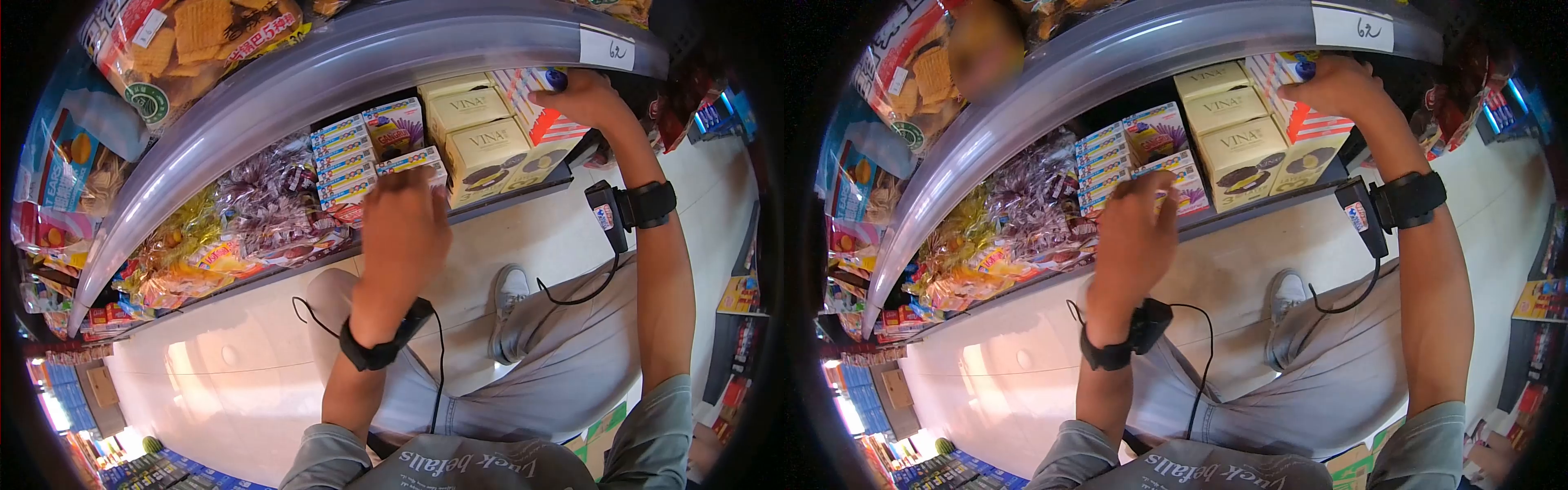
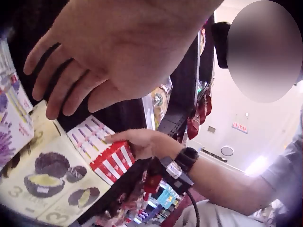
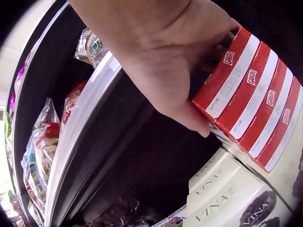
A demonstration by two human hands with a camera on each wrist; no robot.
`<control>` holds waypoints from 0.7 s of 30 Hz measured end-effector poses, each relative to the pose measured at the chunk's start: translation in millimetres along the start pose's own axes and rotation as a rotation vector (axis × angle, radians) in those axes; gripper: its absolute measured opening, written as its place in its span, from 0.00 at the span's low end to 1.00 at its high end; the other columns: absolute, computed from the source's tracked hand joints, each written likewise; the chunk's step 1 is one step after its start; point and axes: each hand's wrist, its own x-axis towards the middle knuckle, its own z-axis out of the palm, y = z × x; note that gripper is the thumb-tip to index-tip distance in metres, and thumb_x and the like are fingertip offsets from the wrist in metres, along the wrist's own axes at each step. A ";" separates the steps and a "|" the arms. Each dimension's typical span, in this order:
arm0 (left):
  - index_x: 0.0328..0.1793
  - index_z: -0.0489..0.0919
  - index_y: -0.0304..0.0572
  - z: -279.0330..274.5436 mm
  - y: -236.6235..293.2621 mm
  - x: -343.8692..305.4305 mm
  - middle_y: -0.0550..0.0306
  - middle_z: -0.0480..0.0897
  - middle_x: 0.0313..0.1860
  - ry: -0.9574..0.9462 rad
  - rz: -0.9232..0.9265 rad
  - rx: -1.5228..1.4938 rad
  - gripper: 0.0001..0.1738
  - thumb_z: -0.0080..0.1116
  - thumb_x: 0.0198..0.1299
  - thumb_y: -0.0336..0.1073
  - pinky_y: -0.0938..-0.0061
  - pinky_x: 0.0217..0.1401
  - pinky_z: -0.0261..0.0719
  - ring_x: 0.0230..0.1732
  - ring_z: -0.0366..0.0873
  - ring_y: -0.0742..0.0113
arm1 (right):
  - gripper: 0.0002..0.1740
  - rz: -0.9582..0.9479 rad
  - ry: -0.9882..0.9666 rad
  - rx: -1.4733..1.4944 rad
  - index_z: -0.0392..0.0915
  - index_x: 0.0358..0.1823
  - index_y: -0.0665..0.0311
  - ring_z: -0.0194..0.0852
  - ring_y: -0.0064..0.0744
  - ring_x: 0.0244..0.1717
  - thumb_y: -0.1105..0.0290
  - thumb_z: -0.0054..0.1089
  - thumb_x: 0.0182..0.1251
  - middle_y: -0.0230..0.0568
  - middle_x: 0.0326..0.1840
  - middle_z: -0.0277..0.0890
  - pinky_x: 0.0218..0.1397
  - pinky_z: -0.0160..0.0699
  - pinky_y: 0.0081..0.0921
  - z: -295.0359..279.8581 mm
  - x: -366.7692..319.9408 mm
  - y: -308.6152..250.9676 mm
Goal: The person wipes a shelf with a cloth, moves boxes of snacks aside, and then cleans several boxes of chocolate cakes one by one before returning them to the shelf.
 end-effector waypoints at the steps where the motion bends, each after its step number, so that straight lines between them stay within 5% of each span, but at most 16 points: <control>1: 0.44 0.79 0.35 6.3 1.3 -4.7 0.40 0.82 0.41 -0.032 -0.011 -0.057 0.09 0.57 0.58 0.29 0.57 0.47 0.75 0.45 0.78 0.43 | 0.47 0.010 0.017 0.003 0.75 0.60 0.61 0.65 0.63 0.63 0.33 0.61 0.44 0.55 0.62 0.71 0.67 0.60 0.50 3.0 2.8 1.5; 6: 0.42 0.79 0.35 31.2 3.1 -21.4 0.43 0.83 0.39 -0.120 -0.004 -0.253 0.08 0.57 0.57 0.28 0.62 0.47 0.76 0.42 0.79 0.46 | 0.44 -0.003 -0.089 0.099 0.76 0.59 0.60 0.63 0.62 0.65 0.41 0.63 0.40 0.55 0.64 0.70 0.66 0.60 0.49 -1.5 8.3 7.6; 15: 0.45 0.79 0.35 29.9 -2.5 -8.7 0.54 0.84 0.37 -0.163 -0.241 -0.720 0.10 0.56 0.63 0.33 0.73 0.49 0.78 0.43 0.83 0.64 | 0.42 0.067 0.110 0.067 0.76 0.56 0.61 0.65 0.64 0.61 0.46 0.67 0.37 0.60 0.59 0.70 0.63 0.62 0.53 -0.1 -19.9 -25.4; 19: 0.55 0.75 0.39 34.9 -14.9 5.1 0.52 0.82 0.47 -0.138 -0.335 -1.119 0.18 0.52 0.67 0.43 0.69 0.55 0.77 0.50 0.80 0.61 | 0.45 -0.091 0.279 0.075 0.71 0.58 0.65 0.65 0.64 0.59 0.52 0.75 0.35 0.59 0.55 0.70 0.60 0.62 0.58 1.2 -52.5 -55.1; 21: 0.61 0.71 0.38 34.0 -12.8 11.2 0.50 0.79 0.54 -0.144 -0.438 -1.323 0.22 0.50 0.69 0.46 0.66 0.57 0.77 0.55 0.77 0.60 | 0.46 -0.208 0.379 0.146 0.66 0.60 0.65 0.65 0.63 0.58 0.56 0.72 0.35 0.57 0.56 0.68 0.60 0.65 0.52 11.0 -66.1 -68.5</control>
